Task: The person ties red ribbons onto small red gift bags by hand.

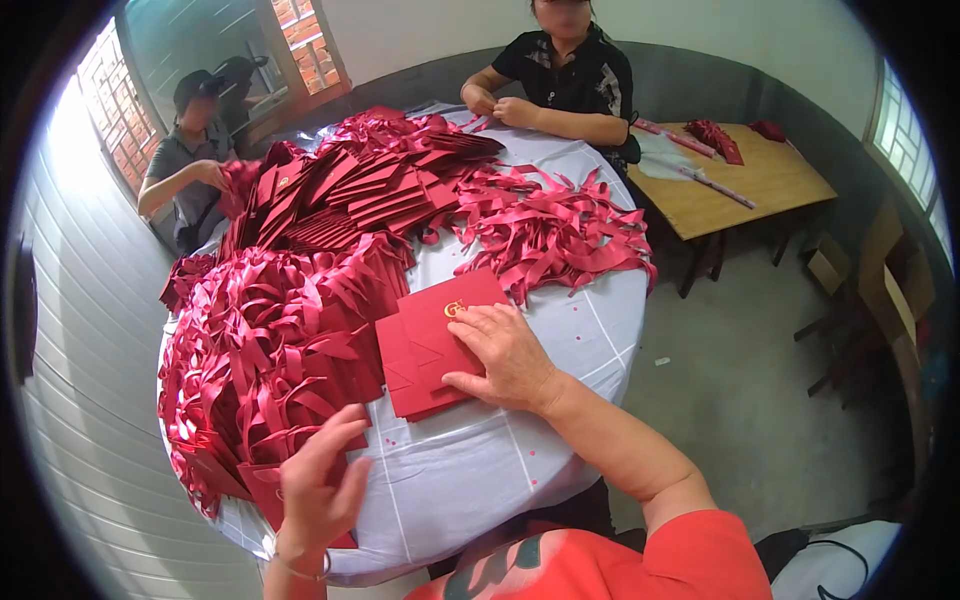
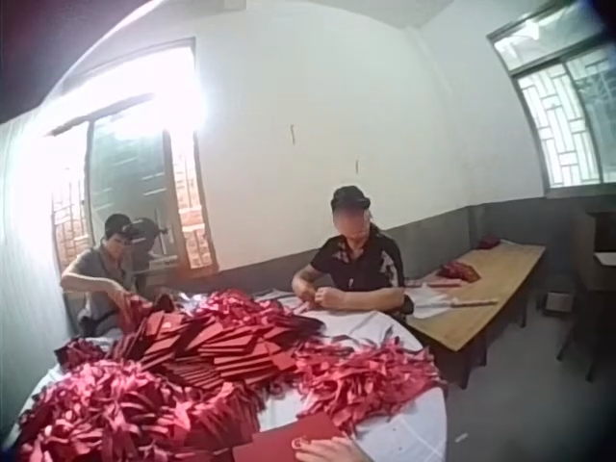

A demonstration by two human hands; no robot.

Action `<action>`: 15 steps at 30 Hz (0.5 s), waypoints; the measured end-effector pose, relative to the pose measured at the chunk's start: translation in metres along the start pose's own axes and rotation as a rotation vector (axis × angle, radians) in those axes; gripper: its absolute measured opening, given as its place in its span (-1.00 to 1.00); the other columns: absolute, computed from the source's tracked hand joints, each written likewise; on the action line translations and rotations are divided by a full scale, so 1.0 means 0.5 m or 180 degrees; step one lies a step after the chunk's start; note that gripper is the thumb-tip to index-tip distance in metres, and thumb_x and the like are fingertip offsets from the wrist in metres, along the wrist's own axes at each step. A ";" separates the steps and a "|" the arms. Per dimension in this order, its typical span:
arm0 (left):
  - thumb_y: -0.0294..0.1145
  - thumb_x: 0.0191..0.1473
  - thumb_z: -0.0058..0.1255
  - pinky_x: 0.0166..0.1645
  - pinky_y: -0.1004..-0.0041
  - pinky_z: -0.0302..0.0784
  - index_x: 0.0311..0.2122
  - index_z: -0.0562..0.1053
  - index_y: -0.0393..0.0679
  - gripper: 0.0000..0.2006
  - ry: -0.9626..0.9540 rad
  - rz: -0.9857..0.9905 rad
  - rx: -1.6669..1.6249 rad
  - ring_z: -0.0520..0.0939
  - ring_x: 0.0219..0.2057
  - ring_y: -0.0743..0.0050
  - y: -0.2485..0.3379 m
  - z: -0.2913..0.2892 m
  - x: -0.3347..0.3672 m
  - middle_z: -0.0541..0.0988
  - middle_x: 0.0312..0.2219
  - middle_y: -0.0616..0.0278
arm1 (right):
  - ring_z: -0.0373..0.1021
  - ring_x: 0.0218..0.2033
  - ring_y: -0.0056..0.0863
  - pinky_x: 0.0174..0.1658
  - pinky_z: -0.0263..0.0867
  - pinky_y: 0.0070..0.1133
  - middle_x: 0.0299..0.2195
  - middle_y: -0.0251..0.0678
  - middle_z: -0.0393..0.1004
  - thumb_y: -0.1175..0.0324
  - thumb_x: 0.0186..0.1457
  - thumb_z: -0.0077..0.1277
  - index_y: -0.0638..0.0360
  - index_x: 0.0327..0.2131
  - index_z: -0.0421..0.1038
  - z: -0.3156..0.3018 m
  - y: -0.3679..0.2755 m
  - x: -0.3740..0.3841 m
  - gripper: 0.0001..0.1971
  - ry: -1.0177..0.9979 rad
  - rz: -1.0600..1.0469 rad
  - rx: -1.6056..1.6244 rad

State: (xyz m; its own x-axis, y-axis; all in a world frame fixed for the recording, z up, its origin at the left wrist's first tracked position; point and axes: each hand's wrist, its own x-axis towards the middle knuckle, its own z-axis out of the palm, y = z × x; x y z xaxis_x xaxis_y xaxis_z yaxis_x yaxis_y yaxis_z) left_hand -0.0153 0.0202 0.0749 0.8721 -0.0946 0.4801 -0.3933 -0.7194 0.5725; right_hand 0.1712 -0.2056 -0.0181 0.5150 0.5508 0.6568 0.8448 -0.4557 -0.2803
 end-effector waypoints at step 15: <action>-0.44 0.00 0.21 0.30 -0.08 0.21 0.27 0.12 -0.46 -0.23 -0.0875 -0.0084 0.1180 0.19 0.28 -0.47 -0.108 0.166 -0.008 0.04 0.28 -0.53 | 0.19 0.24 -0.05 0.31 0.02 -0.13 0.22 -0.07 0.27 -0.05 -0.23 0.37 0.24 0.13 0.33 -0.004 -0.003 0.005 -0.13 -0.0478 -0.0194 0.0385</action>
State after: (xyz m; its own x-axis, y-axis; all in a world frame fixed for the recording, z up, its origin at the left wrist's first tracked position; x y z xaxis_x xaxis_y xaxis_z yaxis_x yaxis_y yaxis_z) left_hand 0.0263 0.0023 -0.0130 0.9449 -0.2159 0.2459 -0.2829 -0.9168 0.2819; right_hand 0.1711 -0.2048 -0.0147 0.4707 0.6769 0.5659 0.8816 -0.3360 -0.3314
